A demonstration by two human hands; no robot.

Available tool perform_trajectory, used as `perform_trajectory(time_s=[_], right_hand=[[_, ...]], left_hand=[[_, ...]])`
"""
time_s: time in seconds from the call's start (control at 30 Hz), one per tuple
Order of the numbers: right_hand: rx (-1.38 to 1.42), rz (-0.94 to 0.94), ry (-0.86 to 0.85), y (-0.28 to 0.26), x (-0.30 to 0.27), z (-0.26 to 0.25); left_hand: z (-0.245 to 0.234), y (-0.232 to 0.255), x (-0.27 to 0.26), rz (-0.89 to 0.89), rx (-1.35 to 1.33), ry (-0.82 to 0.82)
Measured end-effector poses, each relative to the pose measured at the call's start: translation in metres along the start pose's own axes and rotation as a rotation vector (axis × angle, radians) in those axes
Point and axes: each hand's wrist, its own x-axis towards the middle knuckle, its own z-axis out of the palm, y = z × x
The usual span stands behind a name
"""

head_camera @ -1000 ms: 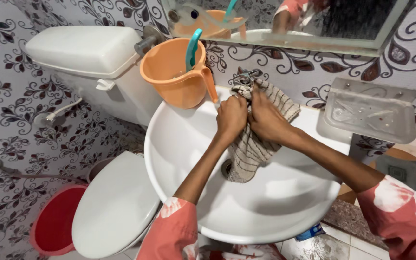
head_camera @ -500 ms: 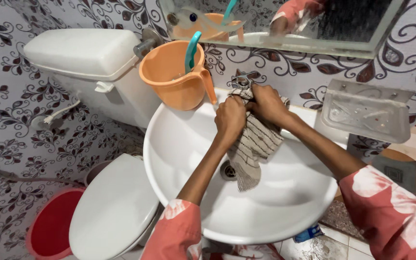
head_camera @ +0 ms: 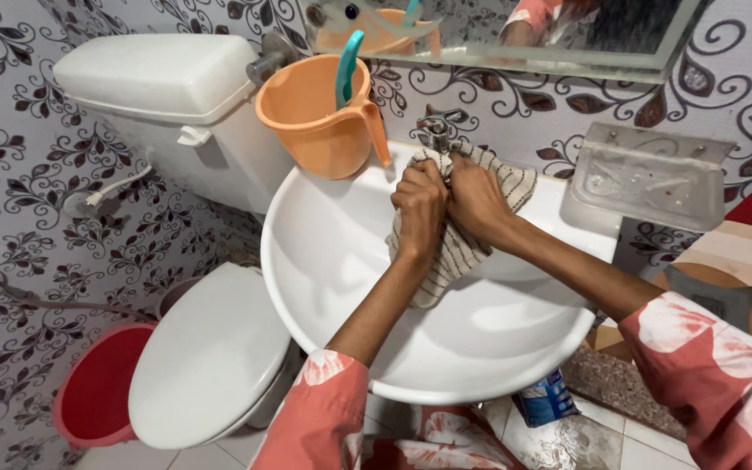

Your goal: The person cleans a white bathroom sink using a patterned cloth. They repeatedly wet the cloth under the running tap, wring it out, and wipe the sink basin and faucet. The person also wipes the sink's rim and the area around the drain.

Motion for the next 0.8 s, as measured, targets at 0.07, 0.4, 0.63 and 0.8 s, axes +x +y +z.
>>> perform_trajectory(time_s=[0.07,0.4,0.63,0.8], right_hand=[[0.06,-0.074,0.085,0.005,0.003,0.006],[0.143,0.056,-0.153,0.053,0.064,0.0],[0.13,0.023,-0.159,0.052,0.067,-0.01],[-0.25,-0.035,0.096,0.029,0.033,0.006]], left_hand=[[0.005,0.007,0.005,-0.063,-0.163,-0.029],[0.052,0.006,0.054,-0.307,-1.464,-0.741],[0.042,0.005,0.047,-0.379,-1.457,-0.706],[0.034,0.023,0.03,-0.347,-1.156,-0.35]])
